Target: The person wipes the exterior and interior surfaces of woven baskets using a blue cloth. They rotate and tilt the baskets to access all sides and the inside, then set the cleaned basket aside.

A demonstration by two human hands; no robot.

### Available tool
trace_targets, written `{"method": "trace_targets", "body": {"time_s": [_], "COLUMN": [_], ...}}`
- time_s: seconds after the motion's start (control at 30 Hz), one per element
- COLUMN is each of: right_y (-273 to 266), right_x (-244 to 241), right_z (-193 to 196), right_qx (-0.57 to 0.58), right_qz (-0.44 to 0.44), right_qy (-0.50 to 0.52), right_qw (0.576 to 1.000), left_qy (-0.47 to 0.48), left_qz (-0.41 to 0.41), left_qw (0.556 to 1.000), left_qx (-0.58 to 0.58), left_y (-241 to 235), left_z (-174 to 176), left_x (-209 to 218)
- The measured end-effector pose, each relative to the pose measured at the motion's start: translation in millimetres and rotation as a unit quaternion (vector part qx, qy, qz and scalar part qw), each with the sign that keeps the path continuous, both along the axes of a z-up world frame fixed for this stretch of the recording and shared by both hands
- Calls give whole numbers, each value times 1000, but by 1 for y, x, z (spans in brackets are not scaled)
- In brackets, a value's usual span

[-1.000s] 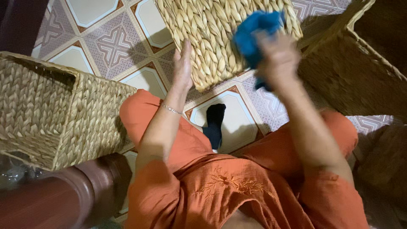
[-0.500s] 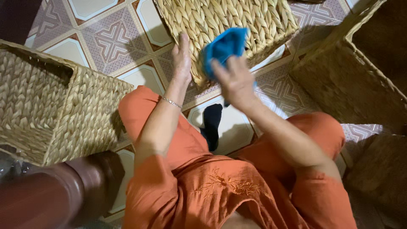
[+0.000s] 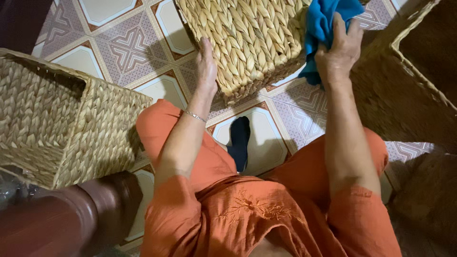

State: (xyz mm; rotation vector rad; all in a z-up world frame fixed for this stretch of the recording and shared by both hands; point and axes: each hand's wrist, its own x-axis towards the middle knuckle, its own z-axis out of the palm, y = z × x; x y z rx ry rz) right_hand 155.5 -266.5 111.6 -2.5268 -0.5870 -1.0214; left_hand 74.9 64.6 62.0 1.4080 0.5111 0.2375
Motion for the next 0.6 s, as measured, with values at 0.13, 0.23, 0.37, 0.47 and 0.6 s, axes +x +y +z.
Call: {"method": "trace_targets", "body": {"time_s": [0.13, 0.23, 0.37, 0.47, 0.6], "right_y": [44, 89, 123, 103, 40], "right_x": [-33, -94, -151, -135, -64], "right_z": [14, 23, 27, 30, 30], "right_qx": [15, -55, -24, -34, -61], "right_qz": [66, 154, 338, 321, 121], "right_qy": [62, 41, 78, 78, 26], "right_qw": [996, 986, 938, 943, 990], "left_qy": [-18, -25, 7, 11, -94], "left_qz": [7, 16, 27, 2, -19], "left_qw": [1000, 1000, 999, 997, 994], "left_qx": [-2, 3, -16, -82, -61], "left_y": [5, 4, 1, -8, -28], "left_z": [-13, -15, -5, 2, 0], "left_x": [2, 3, -12, -25, -35]}}
